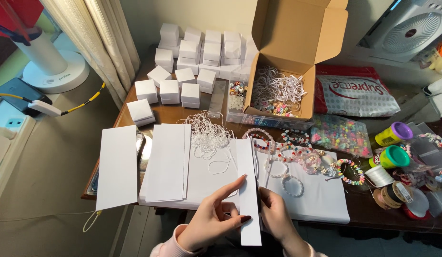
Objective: The person cuts a stack of white rectangular paper sheets into thin strips using scissors. They hold the paper with their left hand and operate the scissors with their right hand, repeatedly trimming the sheets into narrow pieces.
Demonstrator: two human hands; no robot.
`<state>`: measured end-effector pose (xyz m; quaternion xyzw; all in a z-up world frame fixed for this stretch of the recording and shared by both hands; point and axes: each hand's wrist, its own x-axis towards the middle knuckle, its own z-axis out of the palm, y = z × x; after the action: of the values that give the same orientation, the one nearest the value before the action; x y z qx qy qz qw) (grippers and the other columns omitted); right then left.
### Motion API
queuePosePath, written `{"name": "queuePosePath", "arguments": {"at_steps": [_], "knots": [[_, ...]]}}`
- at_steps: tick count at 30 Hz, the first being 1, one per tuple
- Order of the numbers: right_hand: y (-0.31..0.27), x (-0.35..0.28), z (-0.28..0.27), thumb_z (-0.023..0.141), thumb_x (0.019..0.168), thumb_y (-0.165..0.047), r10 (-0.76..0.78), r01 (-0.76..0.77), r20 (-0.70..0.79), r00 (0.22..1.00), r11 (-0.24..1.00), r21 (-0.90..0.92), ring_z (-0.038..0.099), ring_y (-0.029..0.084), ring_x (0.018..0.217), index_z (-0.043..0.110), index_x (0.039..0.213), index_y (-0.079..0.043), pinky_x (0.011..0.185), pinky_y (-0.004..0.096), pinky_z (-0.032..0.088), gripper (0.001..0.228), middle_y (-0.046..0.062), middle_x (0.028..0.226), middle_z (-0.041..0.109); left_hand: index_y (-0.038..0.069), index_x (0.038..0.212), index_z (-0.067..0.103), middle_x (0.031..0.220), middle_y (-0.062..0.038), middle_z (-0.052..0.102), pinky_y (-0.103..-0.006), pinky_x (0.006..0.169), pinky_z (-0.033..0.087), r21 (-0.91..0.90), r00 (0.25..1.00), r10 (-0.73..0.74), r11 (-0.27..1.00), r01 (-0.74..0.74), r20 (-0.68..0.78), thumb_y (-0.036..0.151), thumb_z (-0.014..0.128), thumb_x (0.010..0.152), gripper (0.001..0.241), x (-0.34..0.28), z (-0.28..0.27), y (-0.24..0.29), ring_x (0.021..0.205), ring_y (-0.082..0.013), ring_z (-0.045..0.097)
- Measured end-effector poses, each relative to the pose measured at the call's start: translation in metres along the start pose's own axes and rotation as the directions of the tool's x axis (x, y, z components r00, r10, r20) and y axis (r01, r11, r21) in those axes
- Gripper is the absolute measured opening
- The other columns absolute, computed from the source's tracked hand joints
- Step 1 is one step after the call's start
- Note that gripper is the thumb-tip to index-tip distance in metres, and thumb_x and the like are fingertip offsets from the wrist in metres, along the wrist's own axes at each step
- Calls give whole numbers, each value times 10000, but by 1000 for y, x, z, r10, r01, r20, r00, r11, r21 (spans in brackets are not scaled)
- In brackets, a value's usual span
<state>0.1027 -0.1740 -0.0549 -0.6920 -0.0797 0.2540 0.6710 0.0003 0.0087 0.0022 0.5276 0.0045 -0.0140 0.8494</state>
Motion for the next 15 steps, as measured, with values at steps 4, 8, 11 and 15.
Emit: {"name": "queuePosePath", "arguments": {"at_steps": [4, 8, 11, 15], "knots": [[0, 11, -3, 676, 964, -222, -42, 42, 10, 999, 998, -46, 593, 99, 754, 708, 866, -43, 638, 287, 498, 206, 26, 792, 689, 80, 1606, 416, 1215, 13, 628, -173, 626, 456, -25, 1000, 6, 1000, -5, 20, -9, 764, 872, 817, 3, -2, -2, 670, -53, 490], [3, 26, -6, 645, 973, -316, -94, 98, 48, 994, 991, -87, 615, 100, 761, 717, 913, -48, 645, 285, 520, 285, 29, 825, 710, 72, 1551, 477, 1236, -20, 562, -186, 613, 515, 11, 999, 19, 1000, -19, -41, -4, 743, 875, 730, 9, -2, -3, 661, -56, 521], [2, 33, -5, 631, 986, -290, -42, 44, 18, 999, 995, -90, 616, 109, 709, 717, 899, -42, 605, 289, 518, 277, 45, 799, 716, 55, 1475, 539, 1538, -44, 583, -180, 606, 543, 65, 993, 53, 997, -46, -108, -19, 723, 864, 642, 13, -1, -2, 644, -60, 556], [-11, 34, 2, 629, 981, -239, 31, -31, -17, 999, 999, -33, 678, 160, 759, 749, 974, 13, 646, 319, 574, 280, 104, 881, 774, 35, 1433, 633, 930, -29, 729, -213, 642, 533, 79, 975, 19, 997, -2, -221, -4, 765, 862, 587, 15, 1, -3, 622, -61, 527]]}}
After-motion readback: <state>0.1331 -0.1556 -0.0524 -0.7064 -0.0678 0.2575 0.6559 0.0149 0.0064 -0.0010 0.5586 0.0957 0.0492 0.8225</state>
